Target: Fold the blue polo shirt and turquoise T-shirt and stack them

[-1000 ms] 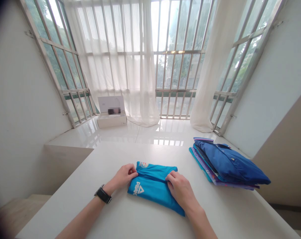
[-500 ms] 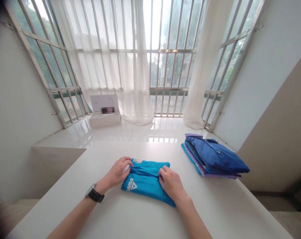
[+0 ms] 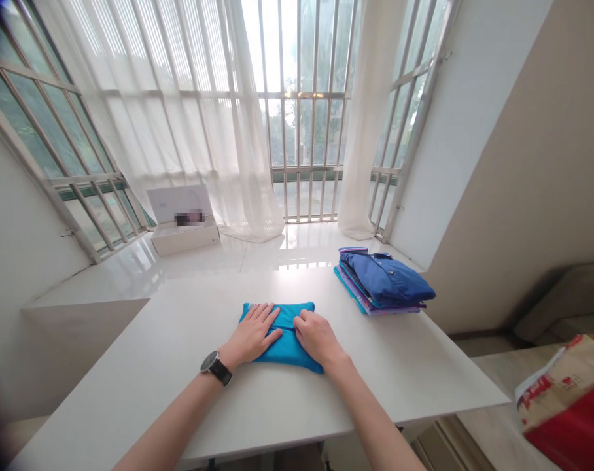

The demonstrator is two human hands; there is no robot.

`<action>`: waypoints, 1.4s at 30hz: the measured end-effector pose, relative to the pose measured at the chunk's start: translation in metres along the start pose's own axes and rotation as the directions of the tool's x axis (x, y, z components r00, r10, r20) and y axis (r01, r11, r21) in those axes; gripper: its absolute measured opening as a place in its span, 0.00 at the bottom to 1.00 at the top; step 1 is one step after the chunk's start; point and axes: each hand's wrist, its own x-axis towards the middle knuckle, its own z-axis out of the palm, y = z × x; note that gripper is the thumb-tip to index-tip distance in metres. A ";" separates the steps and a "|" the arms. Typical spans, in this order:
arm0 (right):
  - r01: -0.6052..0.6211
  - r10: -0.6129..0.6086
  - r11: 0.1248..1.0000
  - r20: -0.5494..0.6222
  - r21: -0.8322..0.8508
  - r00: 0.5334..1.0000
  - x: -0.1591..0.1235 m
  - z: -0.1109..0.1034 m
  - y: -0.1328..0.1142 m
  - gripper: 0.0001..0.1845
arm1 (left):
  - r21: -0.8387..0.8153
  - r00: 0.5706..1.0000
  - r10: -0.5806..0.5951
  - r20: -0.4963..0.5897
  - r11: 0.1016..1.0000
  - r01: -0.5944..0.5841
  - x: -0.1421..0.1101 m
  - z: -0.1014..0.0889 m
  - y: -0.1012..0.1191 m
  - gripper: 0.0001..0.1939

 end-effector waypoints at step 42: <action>-0.049 0.011 0.986 0.232 0.157 0.973 0.005 0.020 -0.033 0.45 | -0.097 0.992 -0.068 0.105 0.992 0.078 -0.069 -0.031 -0.002 0.37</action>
